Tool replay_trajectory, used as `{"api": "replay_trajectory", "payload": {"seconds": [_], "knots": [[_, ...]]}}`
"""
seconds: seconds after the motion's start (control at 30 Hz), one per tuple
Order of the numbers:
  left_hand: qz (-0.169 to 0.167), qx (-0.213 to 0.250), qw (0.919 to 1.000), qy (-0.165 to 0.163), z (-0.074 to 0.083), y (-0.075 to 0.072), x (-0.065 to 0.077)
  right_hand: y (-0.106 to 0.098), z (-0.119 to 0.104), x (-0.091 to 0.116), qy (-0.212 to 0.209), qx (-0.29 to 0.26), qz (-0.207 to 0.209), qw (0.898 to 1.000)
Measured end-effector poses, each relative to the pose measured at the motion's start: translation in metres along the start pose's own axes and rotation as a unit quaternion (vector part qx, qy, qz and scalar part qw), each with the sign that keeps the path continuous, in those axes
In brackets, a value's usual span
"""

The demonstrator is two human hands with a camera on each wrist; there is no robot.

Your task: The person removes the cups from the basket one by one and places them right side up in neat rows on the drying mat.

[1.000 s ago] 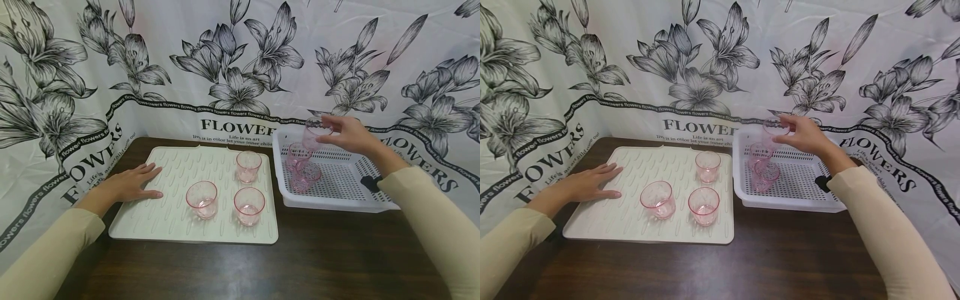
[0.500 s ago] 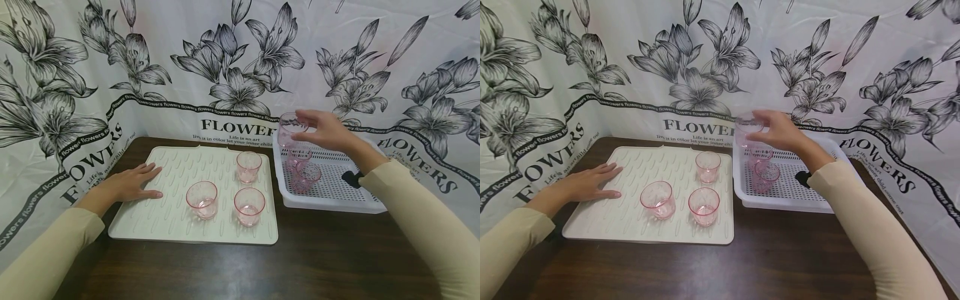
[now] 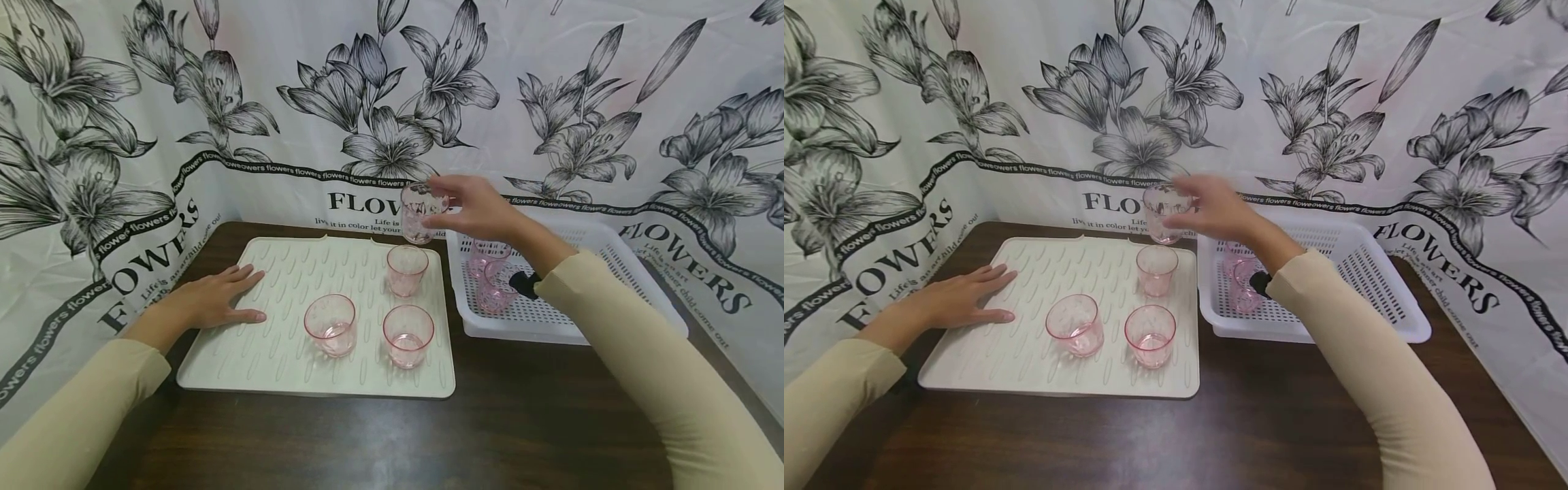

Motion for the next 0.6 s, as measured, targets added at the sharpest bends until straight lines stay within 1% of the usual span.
{"api": "replay_trajectory", "payload": {"seconds": [0.2, 0.37, 0.6], "knots": [[0.005, 0.004, 0.9999, 0.007, 0.000, -0.001, -0.001, 0.026, -0.003, -0.016, 0.012, -0.015, -0.015, 1.000], [0.007, 0.008, 0.9999, 0.004, 0.000, 0.000, -0.002, 0.047, -0.002, -0.029, 0.017, -0.026, -0.027, 0.999], [-0.002, 0.007, 1.0000, 0.000, -0.001, 0.000, 0.000, 0.071, -0.007, -0.045, 0.020, -0.039, -0.046, 0.998]]}}
Point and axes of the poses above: each hand's wrist, its own x-axis away from the middle knuckle, its own y-axis out of the palm, z = x × y, the point moved 9 cm from there along -x, towards the middle knuckle, and after that the axes turned 14 degrees about -x, right-handed, at the moved point
